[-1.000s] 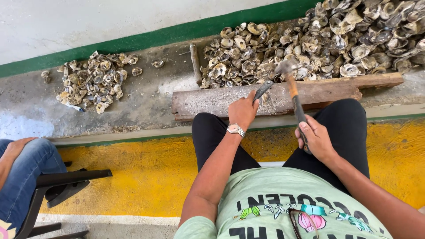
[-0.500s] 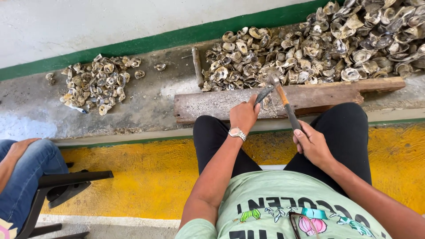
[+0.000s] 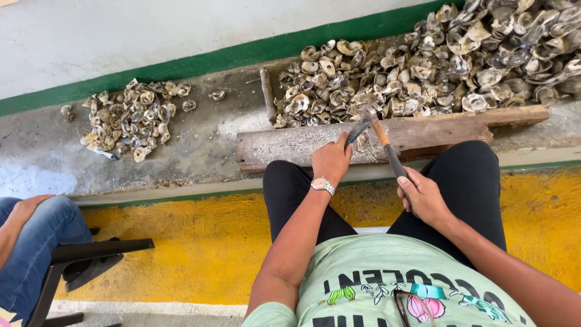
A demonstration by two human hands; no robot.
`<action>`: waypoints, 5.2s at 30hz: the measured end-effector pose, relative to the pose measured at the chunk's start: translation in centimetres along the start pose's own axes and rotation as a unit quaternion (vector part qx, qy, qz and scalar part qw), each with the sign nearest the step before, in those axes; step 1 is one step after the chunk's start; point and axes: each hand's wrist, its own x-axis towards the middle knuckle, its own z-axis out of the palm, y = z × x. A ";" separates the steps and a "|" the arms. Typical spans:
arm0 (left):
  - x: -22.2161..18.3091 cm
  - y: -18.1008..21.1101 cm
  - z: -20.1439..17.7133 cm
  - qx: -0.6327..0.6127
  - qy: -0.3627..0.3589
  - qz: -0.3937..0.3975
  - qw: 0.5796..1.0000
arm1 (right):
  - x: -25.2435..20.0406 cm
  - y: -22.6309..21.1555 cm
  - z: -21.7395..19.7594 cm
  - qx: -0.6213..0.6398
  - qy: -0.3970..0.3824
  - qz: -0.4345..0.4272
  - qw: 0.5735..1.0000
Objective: Shucking oysters using a knife and a hammer.
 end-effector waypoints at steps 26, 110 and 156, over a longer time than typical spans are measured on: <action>-0.3 -0.4 0.8 0.001 0.017 0.007 1.000 | 0.2 0.4 -0.5 0.054 -0.008 -0.050 0.997; -2.4 -4.6 8.4 -0.347 0.028 -0.220 0.911 | 20.6 4.4 -0.1 -0.124 -0.121 0.002 0.985; -1.7 -2.4 4.1 -0.299 -0.047 -0.197 0.933 | 36.5 -3.5 3.1 -0.539 0.007 -0.142 0.830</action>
